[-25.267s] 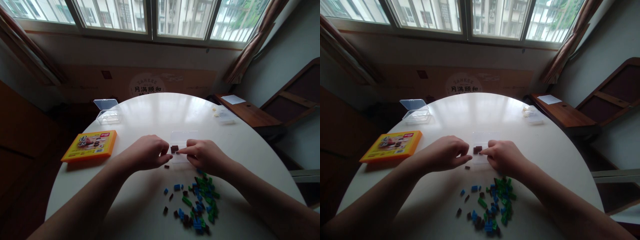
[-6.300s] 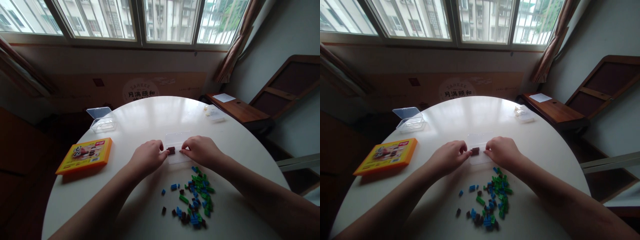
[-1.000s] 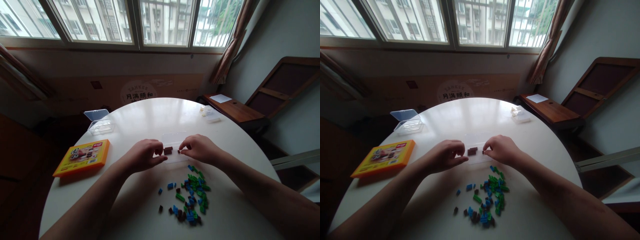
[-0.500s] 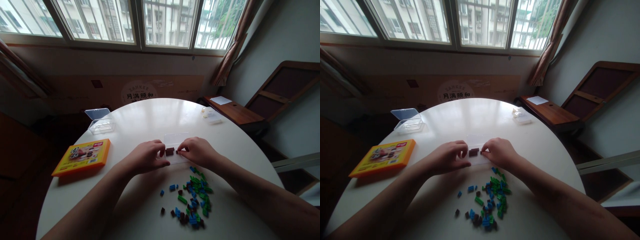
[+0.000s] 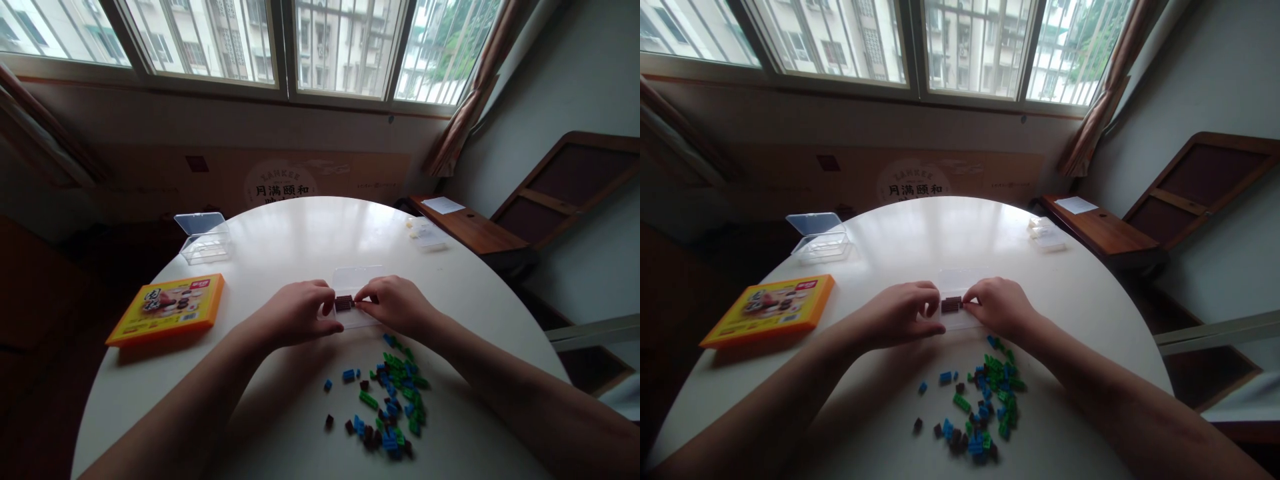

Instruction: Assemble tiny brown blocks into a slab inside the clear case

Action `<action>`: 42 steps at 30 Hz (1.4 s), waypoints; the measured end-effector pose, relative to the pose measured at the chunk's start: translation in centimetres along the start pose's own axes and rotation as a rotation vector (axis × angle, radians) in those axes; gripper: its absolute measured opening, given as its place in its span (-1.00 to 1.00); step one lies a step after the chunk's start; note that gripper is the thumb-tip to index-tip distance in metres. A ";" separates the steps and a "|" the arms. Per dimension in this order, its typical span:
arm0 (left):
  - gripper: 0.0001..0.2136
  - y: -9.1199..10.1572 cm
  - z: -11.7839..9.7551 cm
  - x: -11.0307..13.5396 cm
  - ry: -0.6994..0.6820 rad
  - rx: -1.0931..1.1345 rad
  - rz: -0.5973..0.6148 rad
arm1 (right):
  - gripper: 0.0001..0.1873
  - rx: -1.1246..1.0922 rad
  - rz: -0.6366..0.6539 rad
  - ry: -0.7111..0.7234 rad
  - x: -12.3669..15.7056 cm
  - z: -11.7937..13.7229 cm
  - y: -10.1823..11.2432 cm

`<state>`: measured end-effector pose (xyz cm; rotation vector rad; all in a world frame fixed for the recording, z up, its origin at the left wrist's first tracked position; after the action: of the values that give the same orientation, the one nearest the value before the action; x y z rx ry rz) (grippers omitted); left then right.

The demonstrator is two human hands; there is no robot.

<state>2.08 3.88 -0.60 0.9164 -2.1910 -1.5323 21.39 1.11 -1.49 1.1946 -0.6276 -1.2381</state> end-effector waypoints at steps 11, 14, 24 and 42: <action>-0.73 0.0 0.0 0.0 -0.007 0.019 0.005 | -0.84 0.040 -0.042 0.022 0.3 0.6 0.3; -0.73 0.0 0.0 0.0 -0.003 0.012 0.010 | -0.83 0.026 -0.029 0.031 0.3 0.6 0.3; -0.73 0.0 -0.1 0.0 0.005 0.014 0.013 | -0.82 0.008 -0.034 0.043 0.3 0.4 -0.1; -0.72 0.0 0.1 0.0 0.000 0.024 0.011 | -0.85 -0.059 -0.011 0.047 0.2 0.2 0.0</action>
<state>2.03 3.91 -0.62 0.9100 -2.2160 -1.5039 21.28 0.89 -1.49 1.1755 -0.5470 -1.2263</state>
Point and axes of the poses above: each hand's wrist, its own x-axis away from the middle knuckle, its own y-axis out of the back of the hand, z = x × y, the point moved 3 cm from there along -x, towards the middle knuckle, and after that the axes turned 4 degrees about -z, right-handed, at the moved point
